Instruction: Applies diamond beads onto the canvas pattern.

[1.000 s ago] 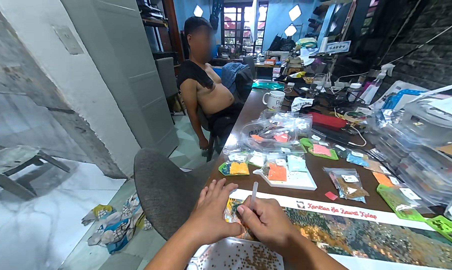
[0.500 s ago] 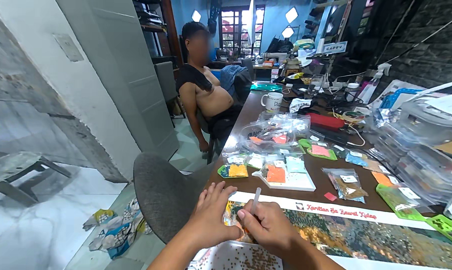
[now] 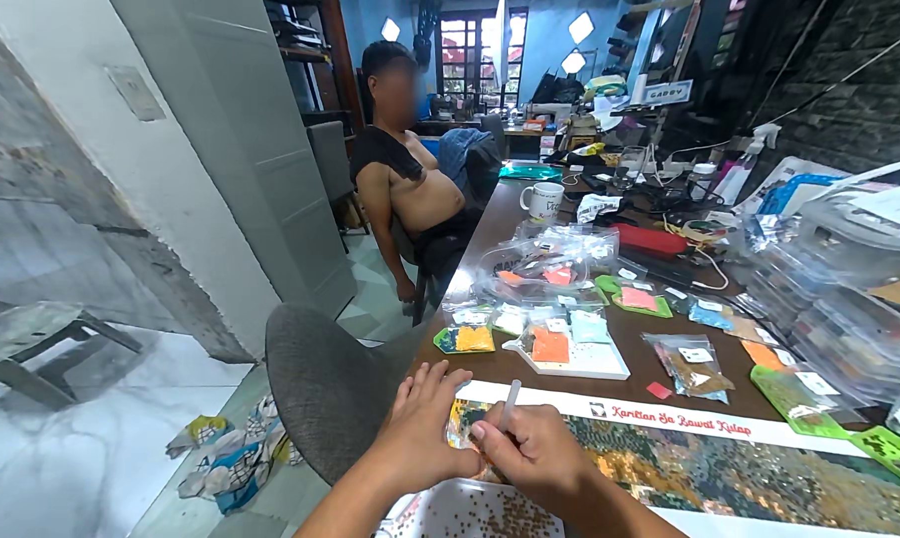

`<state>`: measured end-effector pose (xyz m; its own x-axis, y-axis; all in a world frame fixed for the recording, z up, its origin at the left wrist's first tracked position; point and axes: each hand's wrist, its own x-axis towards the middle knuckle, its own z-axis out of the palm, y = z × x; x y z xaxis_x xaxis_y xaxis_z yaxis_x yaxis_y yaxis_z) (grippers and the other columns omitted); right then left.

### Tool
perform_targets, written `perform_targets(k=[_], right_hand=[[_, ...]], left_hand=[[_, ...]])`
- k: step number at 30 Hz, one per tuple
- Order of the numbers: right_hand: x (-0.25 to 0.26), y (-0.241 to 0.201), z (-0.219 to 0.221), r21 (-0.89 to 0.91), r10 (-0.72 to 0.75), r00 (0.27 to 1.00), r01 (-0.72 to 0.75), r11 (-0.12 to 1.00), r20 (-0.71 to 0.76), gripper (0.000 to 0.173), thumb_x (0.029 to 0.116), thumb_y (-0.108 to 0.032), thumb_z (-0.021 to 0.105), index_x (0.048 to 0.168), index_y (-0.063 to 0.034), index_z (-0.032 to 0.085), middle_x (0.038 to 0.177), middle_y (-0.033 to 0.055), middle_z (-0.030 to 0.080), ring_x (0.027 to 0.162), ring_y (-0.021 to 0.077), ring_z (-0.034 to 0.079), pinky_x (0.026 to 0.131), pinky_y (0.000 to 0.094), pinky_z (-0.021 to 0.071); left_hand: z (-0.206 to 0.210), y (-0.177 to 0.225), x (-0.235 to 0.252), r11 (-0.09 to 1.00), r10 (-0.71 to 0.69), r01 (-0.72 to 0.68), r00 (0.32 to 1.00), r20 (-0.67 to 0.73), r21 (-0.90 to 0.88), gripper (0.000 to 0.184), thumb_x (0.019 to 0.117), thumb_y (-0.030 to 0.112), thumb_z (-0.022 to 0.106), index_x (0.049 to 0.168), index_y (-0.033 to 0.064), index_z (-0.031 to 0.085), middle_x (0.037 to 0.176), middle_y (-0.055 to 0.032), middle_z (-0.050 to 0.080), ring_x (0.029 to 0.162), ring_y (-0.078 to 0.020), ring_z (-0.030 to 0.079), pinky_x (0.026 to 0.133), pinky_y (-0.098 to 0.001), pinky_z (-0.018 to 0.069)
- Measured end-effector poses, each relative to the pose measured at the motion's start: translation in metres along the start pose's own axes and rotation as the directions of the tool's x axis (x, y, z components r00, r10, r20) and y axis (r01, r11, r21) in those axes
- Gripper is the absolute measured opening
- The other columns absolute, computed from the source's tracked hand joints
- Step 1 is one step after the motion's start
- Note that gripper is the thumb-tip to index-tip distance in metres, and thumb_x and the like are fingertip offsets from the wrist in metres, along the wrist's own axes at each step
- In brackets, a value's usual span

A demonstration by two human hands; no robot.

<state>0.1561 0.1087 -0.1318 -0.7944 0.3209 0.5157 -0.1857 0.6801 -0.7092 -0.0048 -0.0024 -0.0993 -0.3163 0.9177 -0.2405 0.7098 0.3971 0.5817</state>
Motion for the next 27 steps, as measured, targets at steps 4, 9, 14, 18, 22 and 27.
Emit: perform_targets(k=[4,9,14,18,22,27], right_hand=[[0.0,-0.0001,0.0,0.008,0.026,1.0,-0.025,1.0,-0.013,0.036,0.1029,-0.026,0.054,0.076,-0.004,0.062,0.057,0.0,0.05,0.05,0.0013,0.044,0.047,0.0182,0.034],[-0.0008,-0.0009,0.0003,0.001,0.024,1.0,-0.024,1.0,-0.011,0.036,0.103,-0.026,0.054,0.076,-0.0039,0.063,0.058,0.0005,0.05,0.05,0.0023,0.044,0.047,0.0189,0.0343],[-0.0013,-0.0021,0.0025,-0.023,-0.017,0.999,0.016,1.0,-0.034,0.036,0.1025,-0.025,0.055,0.074,-0.0027,0.063,0.058,0.003,0.052,0.051,0.0047,0.046,0.047,0.0202,0.0359],[-0.0006,0.0006,-0.0011,0.054,-0.015,0.997,0.019,0.998,-0.079,0.036,0.1033,-0.024,0.054,0.076,-0.0032,0.063,0.059,0.0012,0.053,0.051,0.0011,0.046,0.047,0.0173,0.036],[0.0001,0.0032,-0.0039,0.055,-0.002,1.0,0.003,0.999,-0.019,0.037,0.1043,-0.026,0.053,0.078,-0.0029,0.063,0.061,0.0017,0.053,0.053,0.0028,0.046,0.05,0.0193,0.0372],[0.0009,0.0043,-0.0062,0.064,-0.016,0.999,0.014,0.998,0.03,0.036,0.1049,-0.025,0.052,0.08,-0.0017,0.063,0.06,0.002,0.052,0.053,0.0029,0.046,0.05,0.0192,0.0365]], left_hand=[[0.0003,0.0,0.0007,1.0,-0.003,0.003,1.0,0.0,0.01,0.096,0.0754,0.045,0.082,0.157,0.0225,0.037,0.169,-0.0125,0.019,0.158,-0.0342,0.005,0.124,-0.0588,0.0018],[0.0,0.0009,0.0001,1.0,-0.007,0.007,1.0,-0.002,0.013,0.097,0.0746,0.045,0.083,0.157,0.0224,0.037,0.169,-0.012,0.018,0.158,-0.0335,0.005,0.124,-0.0587,0.0013],[0.0002,0.001,0.0002,1.0,0.001,-0.001,1.0,-0.008,0.008,0.097,0.0746,0.043,0.083,0.157,0.0203,0.037,0.169,-0.0133,0.019,0.158,-0.0344,0.005,0.124,-0.0589,0.0013],[0.001,0.0004,-0.0002,1.0,-0.001,0.001,1.0,-0.022,0.001,0.097,0.0734,0.043,0.084,0.156,0.021,0.039,0.168,-0.0134,0.021,0.157,-0.0349,0.007,0.124,-0.0594,0.0029],[0.0006,0.0004,-0.0002,1.0,0.001,-0.001,1.0,-0.015,-0.003,0.097,0.0737,0.042,0.084,0.157,0.0204,0.038,0.168,-0.013,0.02,0.157,-0.0339,0.006,0.124,-0.0587,0.0004],[0.0011,-0.0003,0.0007,1.0,-0.005,0.005,1.0,-0.017,-0.001,0.098,0.0729,0.043,0.084,0.157,0.0209,0.038,0.168,-0.0132,0.021,0.157,-0.0345,0.006,0.124,-0.059,0.0026]])
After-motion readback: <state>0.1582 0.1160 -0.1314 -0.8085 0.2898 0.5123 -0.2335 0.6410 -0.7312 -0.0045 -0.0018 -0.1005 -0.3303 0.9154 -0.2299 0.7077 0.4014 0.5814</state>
